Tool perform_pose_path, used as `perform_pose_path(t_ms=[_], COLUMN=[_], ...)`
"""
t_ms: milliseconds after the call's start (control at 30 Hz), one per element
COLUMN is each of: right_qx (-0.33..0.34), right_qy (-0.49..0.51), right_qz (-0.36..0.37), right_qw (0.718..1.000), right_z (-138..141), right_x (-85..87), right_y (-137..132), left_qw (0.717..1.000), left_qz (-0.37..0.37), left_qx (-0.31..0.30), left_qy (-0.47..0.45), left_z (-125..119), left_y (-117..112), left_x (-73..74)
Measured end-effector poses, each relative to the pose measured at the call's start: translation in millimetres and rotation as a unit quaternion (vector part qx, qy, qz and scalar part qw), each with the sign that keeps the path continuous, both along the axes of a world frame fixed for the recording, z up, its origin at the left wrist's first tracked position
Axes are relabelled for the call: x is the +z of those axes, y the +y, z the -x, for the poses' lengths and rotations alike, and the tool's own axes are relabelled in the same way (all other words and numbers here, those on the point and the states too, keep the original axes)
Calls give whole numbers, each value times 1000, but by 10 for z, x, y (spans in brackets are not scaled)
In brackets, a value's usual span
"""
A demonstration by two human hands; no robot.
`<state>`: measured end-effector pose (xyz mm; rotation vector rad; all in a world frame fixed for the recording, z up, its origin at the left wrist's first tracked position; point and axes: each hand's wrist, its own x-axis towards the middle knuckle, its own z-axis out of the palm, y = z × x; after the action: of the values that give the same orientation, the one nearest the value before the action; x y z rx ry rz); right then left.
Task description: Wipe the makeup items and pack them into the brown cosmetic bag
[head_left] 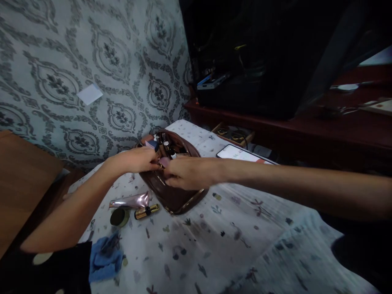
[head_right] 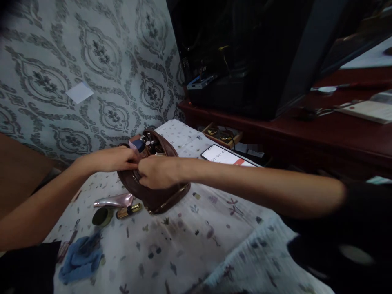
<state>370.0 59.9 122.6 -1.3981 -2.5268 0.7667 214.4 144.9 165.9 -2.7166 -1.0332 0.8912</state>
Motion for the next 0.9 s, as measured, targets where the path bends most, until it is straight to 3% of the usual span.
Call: perform_pose_path(t_ms=[67, 167, 267, 367, 467, 633, 767, 900], right_qx=[47, 84, 85, 63, 30, 16, 8, 19], right_qy=[-5, 32, 73, 107, 128, 122, 134, 163], right_qz=[-53, -153, -256, -291, -308, -336, -332, -327], right_qw=[997, 984, 960, 949, 942, 934, 934, 931], right_z=[-140, -316, -406, -414, -380, -343, -347, -344], right_x=[-100, -442, -823, -1057, -1117, -996, -967, -1050], right_y=[-227, -523, -686, -730, -733, -795, -820, -782], left_qw=[996, 977, 953, 930, 916, 895, 862, 837], left_qz=[19, -4, -26, -40, -52, -80, -86, 61], left_qx=[-32, -83, -97, -97, -92, -95, -112, -142], left_qy=[-82, -197, -285, -353, -387, -427, -487, -524], left_z=[127, 320, 460, 526, 553, 586, 460, 170], left_y=[-81, -259, -406, -464, -453, -518, -913, -1422], left_x=[8, -38, -140, -240, -301, -353, -310, -244])
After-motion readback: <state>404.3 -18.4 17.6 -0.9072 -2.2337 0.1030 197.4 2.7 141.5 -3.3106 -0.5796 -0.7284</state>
